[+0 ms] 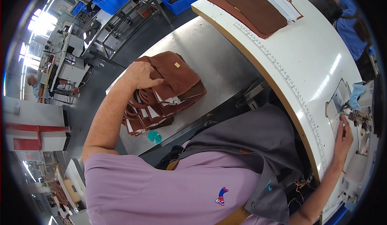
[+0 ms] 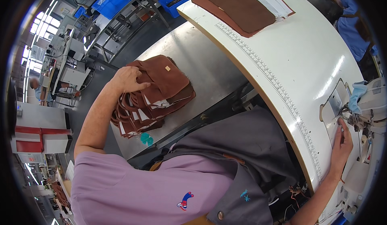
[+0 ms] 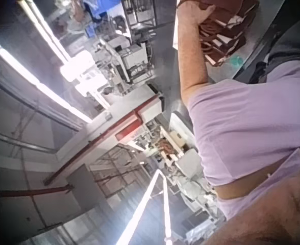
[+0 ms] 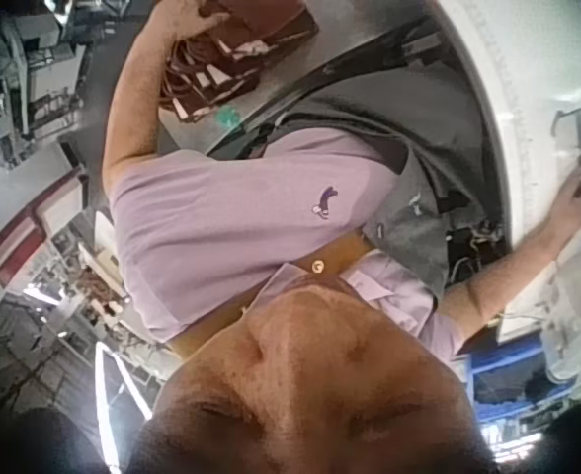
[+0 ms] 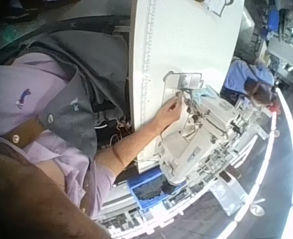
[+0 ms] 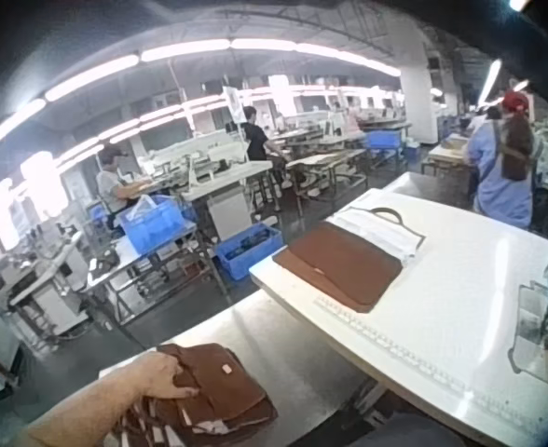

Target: The person operates an industrial sewing machine to stitch the edges of brown fabric tote bags. They guide the bags under the needle, aligning the seams and occasionally using a small tool to assist with the stitching process. Completed bags are stacked on the table to the left.

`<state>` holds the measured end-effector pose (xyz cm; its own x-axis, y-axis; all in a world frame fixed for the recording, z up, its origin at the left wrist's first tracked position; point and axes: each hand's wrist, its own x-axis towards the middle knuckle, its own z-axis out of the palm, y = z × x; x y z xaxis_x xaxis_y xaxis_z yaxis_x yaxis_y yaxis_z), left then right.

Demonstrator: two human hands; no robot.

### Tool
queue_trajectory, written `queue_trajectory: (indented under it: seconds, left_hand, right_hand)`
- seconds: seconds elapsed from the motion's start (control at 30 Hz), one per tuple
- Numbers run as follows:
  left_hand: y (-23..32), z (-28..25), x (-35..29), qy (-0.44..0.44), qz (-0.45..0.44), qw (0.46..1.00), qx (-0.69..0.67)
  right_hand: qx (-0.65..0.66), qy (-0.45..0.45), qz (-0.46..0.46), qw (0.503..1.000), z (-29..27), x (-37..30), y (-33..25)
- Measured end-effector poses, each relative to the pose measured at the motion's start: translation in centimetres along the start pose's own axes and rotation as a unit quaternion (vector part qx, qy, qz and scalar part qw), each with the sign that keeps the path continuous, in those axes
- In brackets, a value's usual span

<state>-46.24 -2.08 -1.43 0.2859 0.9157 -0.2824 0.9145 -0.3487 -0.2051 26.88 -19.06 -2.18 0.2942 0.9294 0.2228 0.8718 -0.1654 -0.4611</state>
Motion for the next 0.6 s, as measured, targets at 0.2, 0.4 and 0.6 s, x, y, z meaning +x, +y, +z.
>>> queue_trajectory:
  seconds: [0.2, 0.4, 0.6]
  left_hand:
    - [-4.6, 4.2, 0.0, 0.107, 0.004, 0.982, -0.155]
    - [-4.9, 5.5, -2.4, 0.099, -0.033, 0.979, -0.173]
    - [-0.8, 0.9, -0.8, 0.12, -0.032, 0.986, -0.113]
  right_hand:
    - [-0.001, 0.004, -0.01, 1.0, 0.0, -0.1, -0.1]
    - [-0.001, 0.002, -0.015, 1.0, 0.0, 0.1, -0.1]
    - [0.016, 0.004, -0.013, 1.0, 0.2, -0.4, -0.1]
